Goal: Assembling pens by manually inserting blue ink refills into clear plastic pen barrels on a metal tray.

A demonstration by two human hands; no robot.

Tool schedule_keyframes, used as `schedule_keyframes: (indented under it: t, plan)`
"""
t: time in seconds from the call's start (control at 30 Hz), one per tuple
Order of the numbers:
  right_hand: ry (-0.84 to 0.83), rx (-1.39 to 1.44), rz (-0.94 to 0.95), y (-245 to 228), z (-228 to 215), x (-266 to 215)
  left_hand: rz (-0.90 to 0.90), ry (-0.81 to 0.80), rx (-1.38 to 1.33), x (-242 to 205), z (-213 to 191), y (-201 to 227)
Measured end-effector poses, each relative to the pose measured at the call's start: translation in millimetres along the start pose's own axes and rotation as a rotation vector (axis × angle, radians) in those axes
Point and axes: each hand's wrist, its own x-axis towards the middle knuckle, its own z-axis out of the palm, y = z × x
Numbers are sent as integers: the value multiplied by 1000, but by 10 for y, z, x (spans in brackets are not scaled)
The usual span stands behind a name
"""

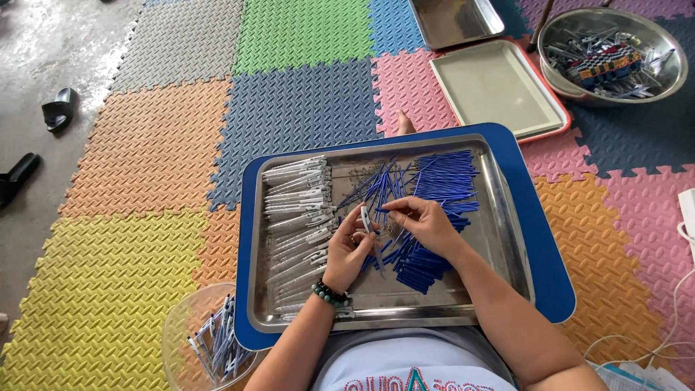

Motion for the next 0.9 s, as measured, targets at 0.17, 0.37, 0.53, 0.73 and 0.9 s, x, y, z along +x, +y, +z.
schedule_keyframes:
  t: [0.17,0.37,0.53,0.73,0.9]
  plan:
    - [55,35,5,20,-48,32,-17,-10,10,-4,13,-5]
    - [37,38,-5,57,-46,32,-27,-37,21,-31,57,104]
    - [37,40,-26,28,-32,24,-27,-64,43,-38,43,51]
    - [25,-11,-46,18,-75,49,-77,-102,61,-51,19,16]
    - [64,87,13,100,-129,81,-118,-164,119,-87,75,101]
